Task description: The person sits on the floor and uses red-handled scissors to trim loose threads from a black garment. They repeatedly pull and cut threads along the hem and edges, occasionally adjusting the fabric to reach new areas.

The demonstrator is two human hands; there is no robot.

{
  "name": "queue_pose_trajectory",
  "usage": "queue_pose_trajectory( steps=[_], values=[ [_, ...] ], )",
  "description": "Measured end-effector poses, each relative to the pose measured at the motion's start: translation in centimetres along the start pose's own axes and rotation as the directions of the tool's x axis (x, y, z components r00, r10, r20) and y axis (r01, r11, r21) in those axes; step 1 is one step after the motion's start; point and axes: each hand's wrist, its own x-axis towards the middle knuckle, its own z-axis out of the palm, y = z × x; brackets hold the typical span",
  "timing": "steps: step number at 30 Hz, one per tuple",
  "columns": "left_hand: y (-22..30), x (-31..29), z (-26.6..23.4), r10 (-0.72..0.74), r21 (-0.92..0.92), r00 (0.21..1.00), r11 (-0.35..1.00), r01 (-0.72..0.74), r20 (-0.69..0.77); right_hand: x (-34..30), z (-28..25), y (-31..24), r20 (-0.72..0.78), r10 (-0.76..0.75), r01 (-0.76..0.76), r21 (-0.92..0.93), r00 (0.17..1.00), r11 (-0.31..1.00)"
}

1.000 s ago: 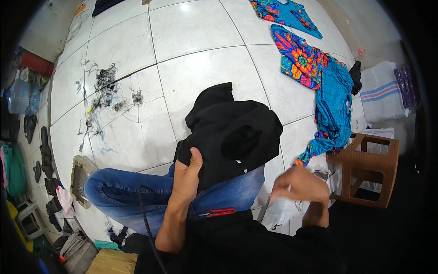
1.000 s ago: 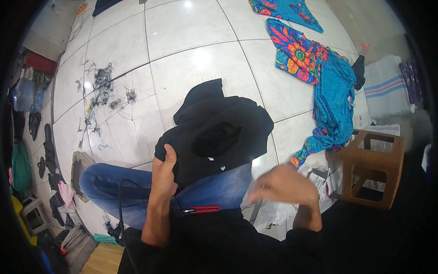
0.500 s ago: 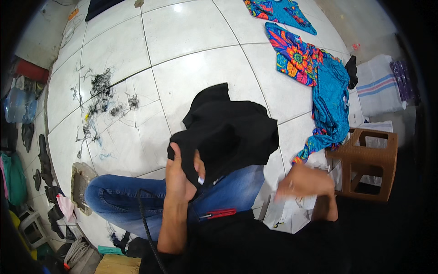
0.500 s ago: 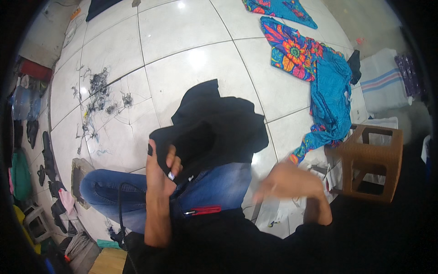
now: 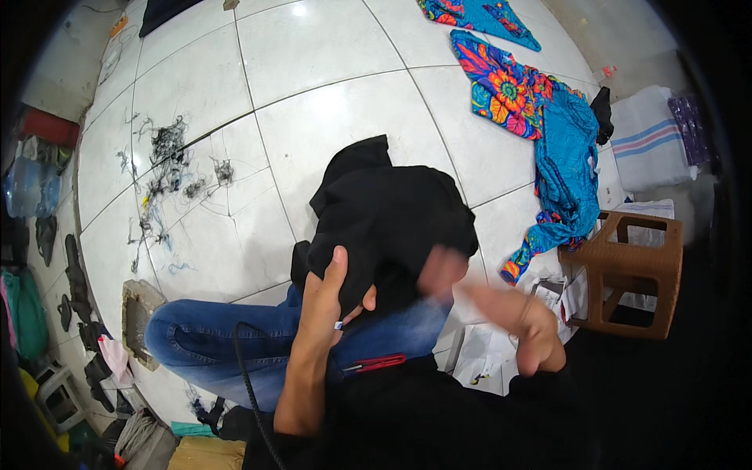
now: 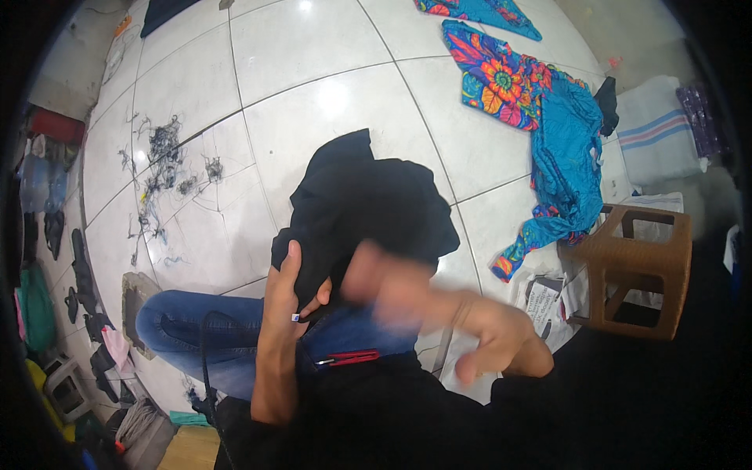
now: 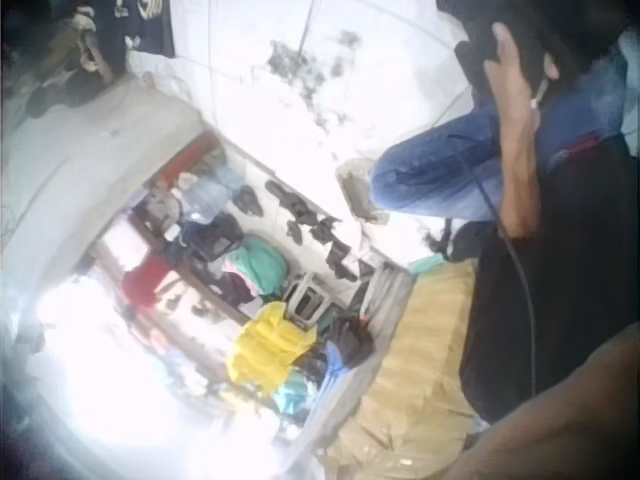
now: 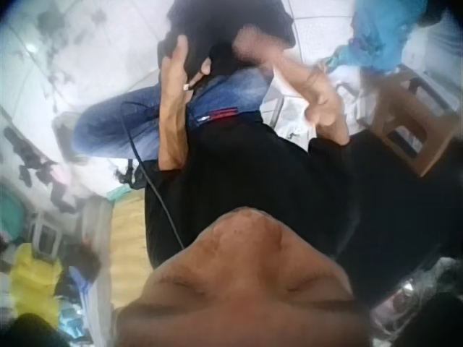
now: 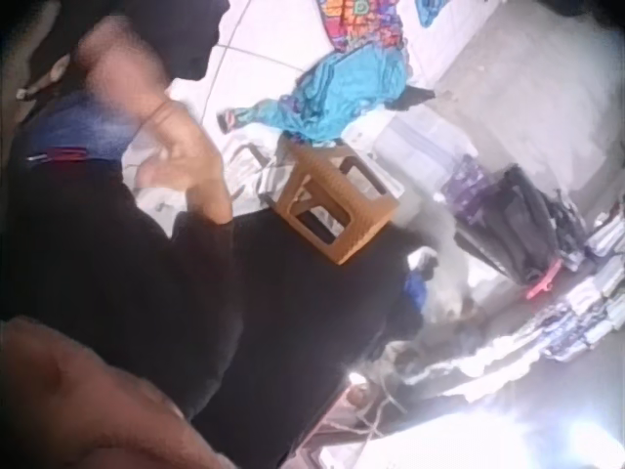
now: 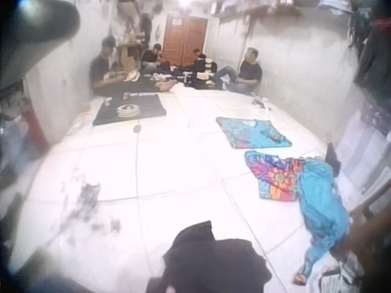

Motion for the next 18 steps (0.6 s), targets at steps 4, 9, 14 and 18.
queue_pose_trajectory(
  steps=[4,9,14,18],
  values=[
    [0.7,0.1,-0.1,0.057,0.019,0.995,0.998,-0.056,-0.086,1.5,-0.6,-2.2,-0.309,0.419,-0.500,-0.711,0.854,0.495],
    [0.2,0.8,-0.1,0.062,-0.046,0.996,0.997,-0.065,-0.064,-1.2,-2.9,1.0,0.381,0.329,-0.411,0.159,0.864,0.897],
    [0.4,0.1,-1.4,0.038,-0.070,0.988,0.996,-0.049,-0.149,0.0,-3.9,-0.1,-0.558,0.125,-0.555,-0.726,0.821,0.405],
    [1.3,0.4,-1.7,0.068,-0.123,0.975,0.988,-0.096,-0.211,-3.3,-6.0,-0.2,-0.839,0.485,-0.796,-0.462,0.249,-0.391]
  ],
)
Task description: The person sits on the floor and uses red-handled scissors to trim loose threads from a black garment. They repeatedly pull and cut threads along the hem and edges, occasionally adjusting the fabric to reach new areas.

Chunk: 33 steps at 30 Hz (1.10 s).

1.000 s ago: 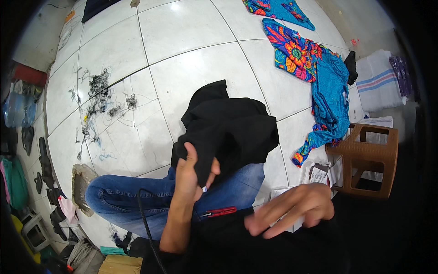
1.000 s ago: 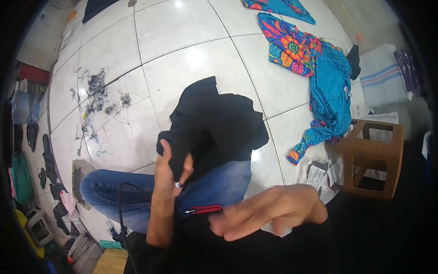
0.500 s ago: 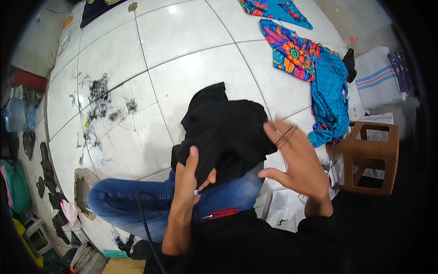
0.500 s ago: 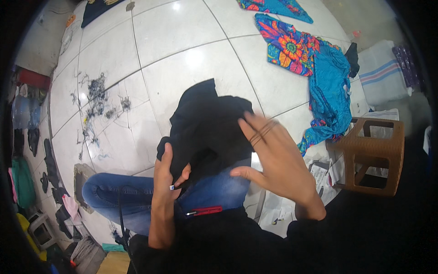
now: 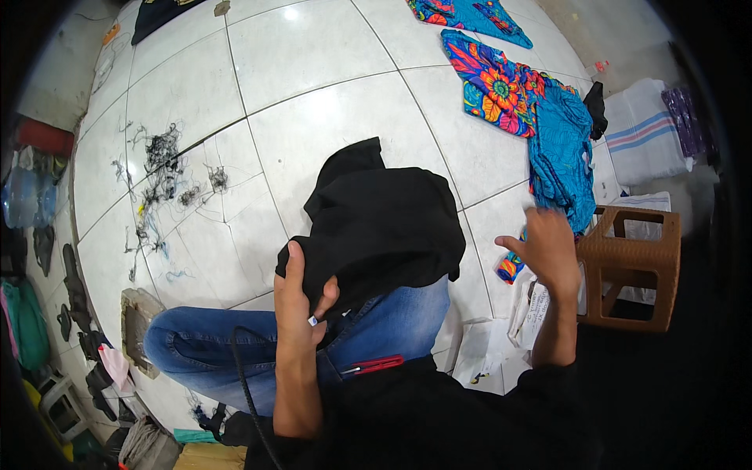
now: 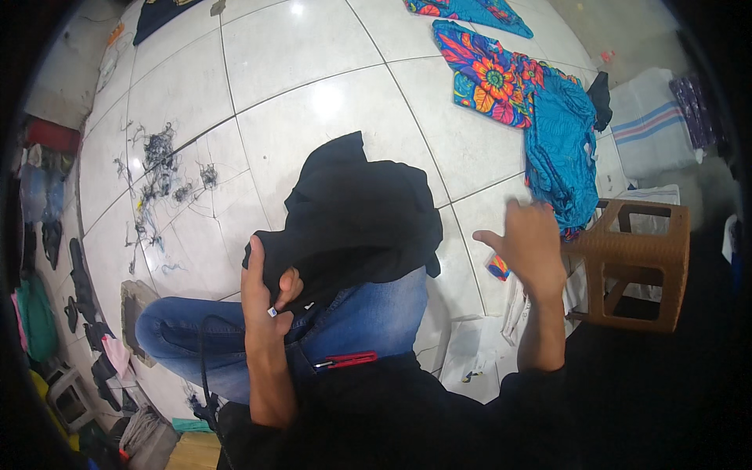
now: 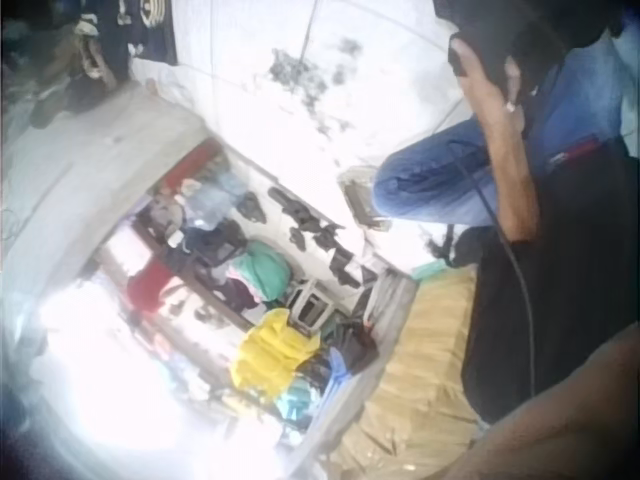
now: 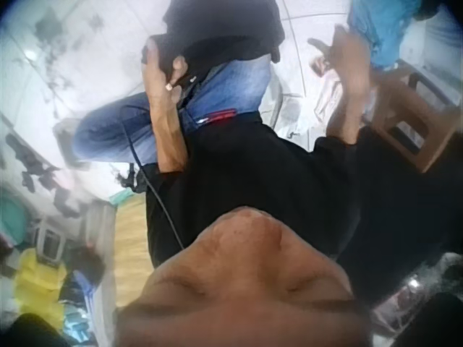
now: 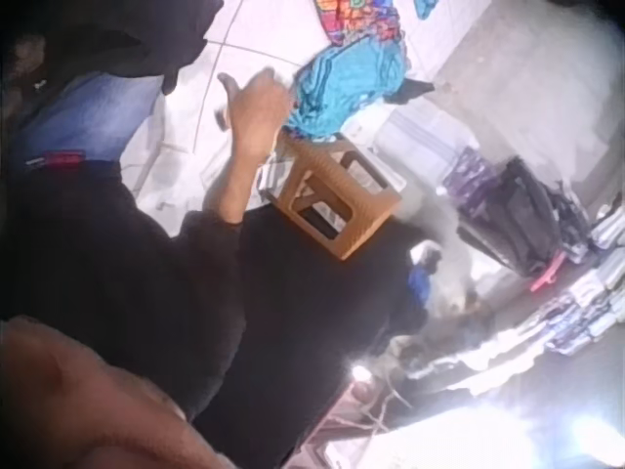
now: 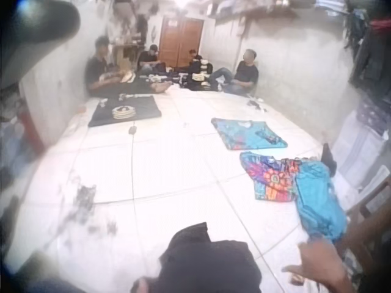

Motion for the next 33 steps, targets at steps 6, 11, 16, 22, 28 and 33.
queue_pose_trajectory(
  steps=[6,11,16,22,28,33],
  values=[
    [-0.4,0.3,0.0,0.004,-0.006,0.999,1.000,-0.004,-0.032,3.4,5.8,10.9,-0.351,0.457,-0.078,0.719,0.817,0.691],
    [-0.5,0.7,0.7,-0.014,-0.044,0.998,0.999,0.012,-0.060,6.1,9.9,23.2,0.031,0.557,-0.265,0.900,0.830,0.345],
    [-0.2,1.1,-0.1,-0.035,-0.081,0.994,0.996,0.027,-0.103,4.8,14.8,34.0,0.215,0.541,0.087,0.874,0.813,-0.478],
    [-0.1,0.6,-0.6,0.023,0.387,0.993,0.922,0.024,-0.117,1.5,12.0,20.9,0.080,0.239,-0.079,0.997,0.968,-0.015],
    [3.3,-1.7,-3.2,0.388,0.987,0.908,0.051,0.151,-0.159,-2.8,6.9,1.8,-0.323,-0.247,0.113,0.785,0.913,-0.609],
    [3.8,-3.8,-0.6,0.764,0.906,0.612,0.089,-0.414,0.205,-2.6,2.5,-8.4,-0.453,-0.300,0.050,0.614,0.840,-0.788]
  ],
)
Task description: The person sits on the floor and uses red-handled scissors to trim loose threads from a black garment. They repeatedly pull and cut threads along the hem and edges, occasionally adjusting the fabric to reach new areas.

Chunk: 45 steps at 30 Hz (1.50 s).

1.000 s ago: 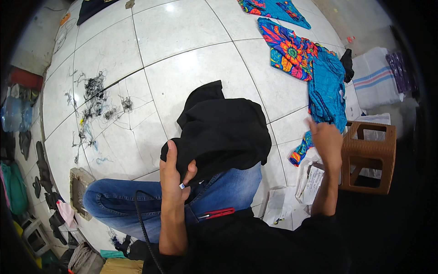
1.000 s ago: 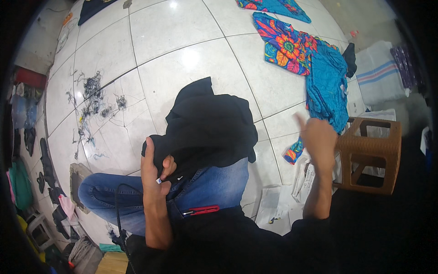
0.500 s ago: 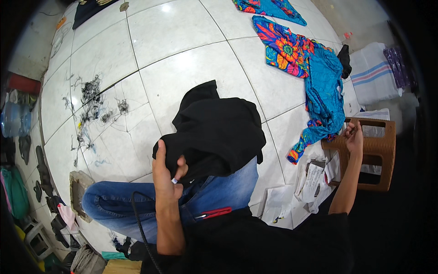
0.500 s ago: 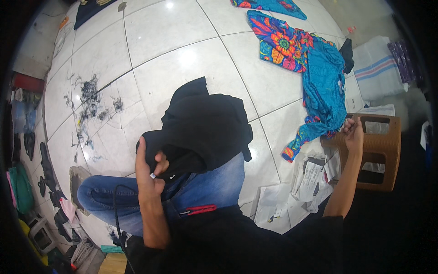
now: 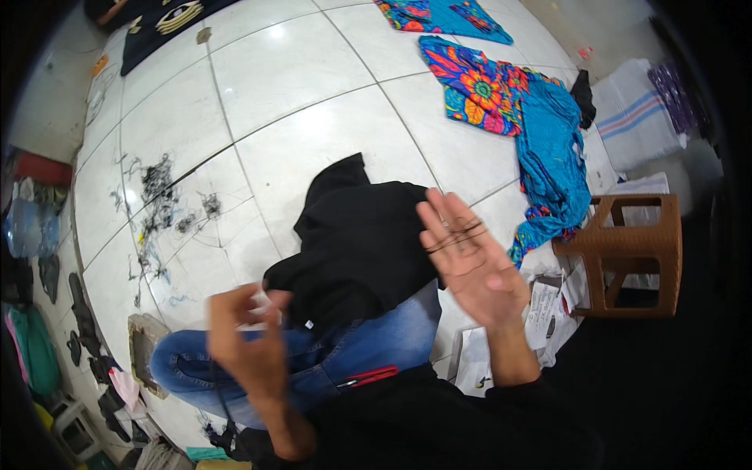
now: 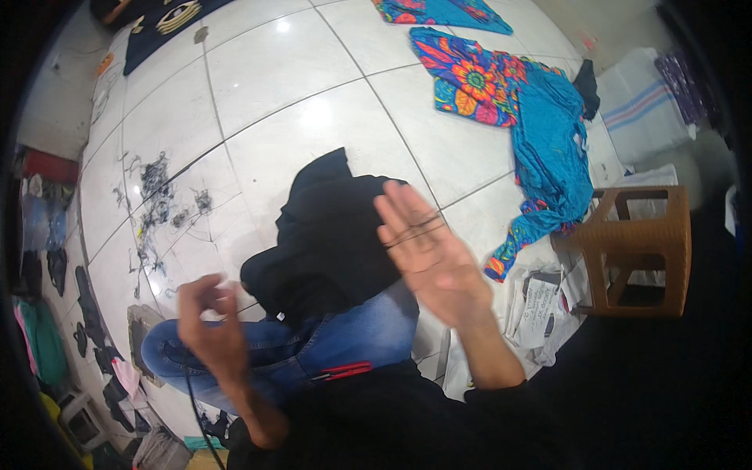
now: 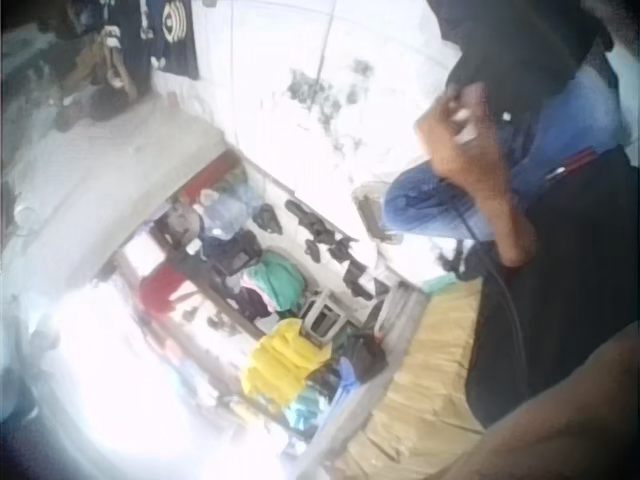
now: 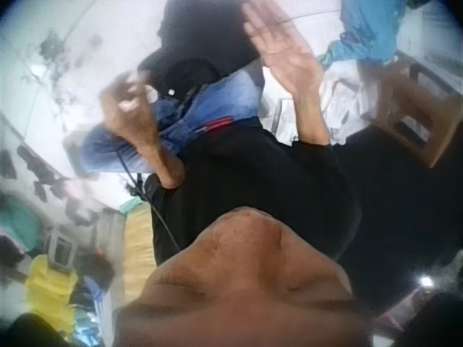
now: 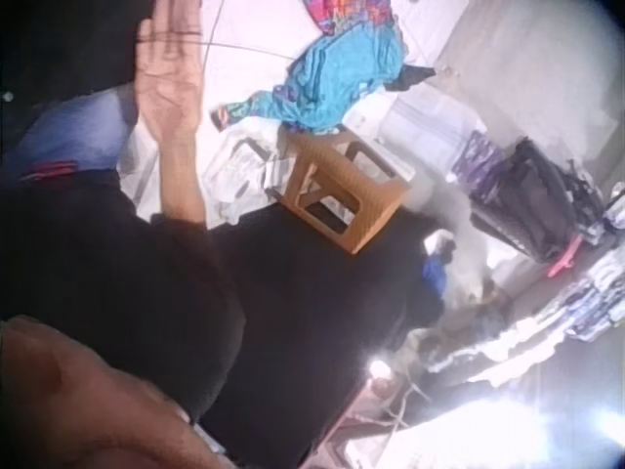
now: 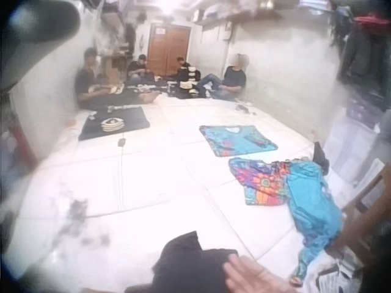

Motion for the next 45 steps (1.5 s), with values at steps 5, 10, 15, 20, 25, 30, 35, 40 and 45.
queue_pose_trajectory(
  steps=[5,10,15,20,25,30,35,40,45],
  values=[
    [4.2,0.5,4.1,0.384,-0.231,0.899,0.913,-0.336,0.212,1.4,6.2,3.8,0.252,0.158,-0.126,-0.140,0.955,0.982],
    [1.6,2.2,3.5,0.380,-0.358,0.913,0.881,-0.309,0.146,1.3,6.0,4.4,0.283,0.350,-0.305,-0.193,0.893,0.933],
    [1.3,1.3,4.0,0.271,-0.433,0.923,0.892,-0.134,0.272,1.3,6.0,6.3,0.251,0.279,-0.223,-0.230,0.927,0.947],
    [-0.6,3.0,3.1,0.216,-0.274,0.964,0.947,-0.168,0.155,2.0,6.1,7.1,0.180,0.118,-0.039,-0.392,0.977,0.919],
    [-7.1,6.6,-0.2,-0.445,-0.250,0.857,0.888,0.386,-0.260,1.6,5.3,5.5,0.241,-0.043,0.230,-0.835,0.970,0.500],
    [-11.9,5.0,2.1,0.074,0.457,0.939,0.885,0.094,-0.337,0.2,4.8,8.1,0.441,0.159,0.456,-0.888,0.883,-0.068],
    [-6.4,2.1,2.3,-0.327,0.105,0.933,0.944,0.313,0.154,-0.1,2.9,7.8,0.316,-0.088,0.328,-0.913,0.945,0.242],
    [-4.2,-0.4,2.4,-0.436,-0.154,0.694,0.774,0.614,0.573,0.1,2.9,3.1,0.098,-0.156,0.158,-0.883,0.983,0.441],
    [-3.6,-2.3,3.9,-0.268,-0.620,0.692,0.311,0.721,0.670,-0.1,1.2,-0.3,-0.081,-0.307,-0.003,-0.969,0.948,0.247]
  ],
)
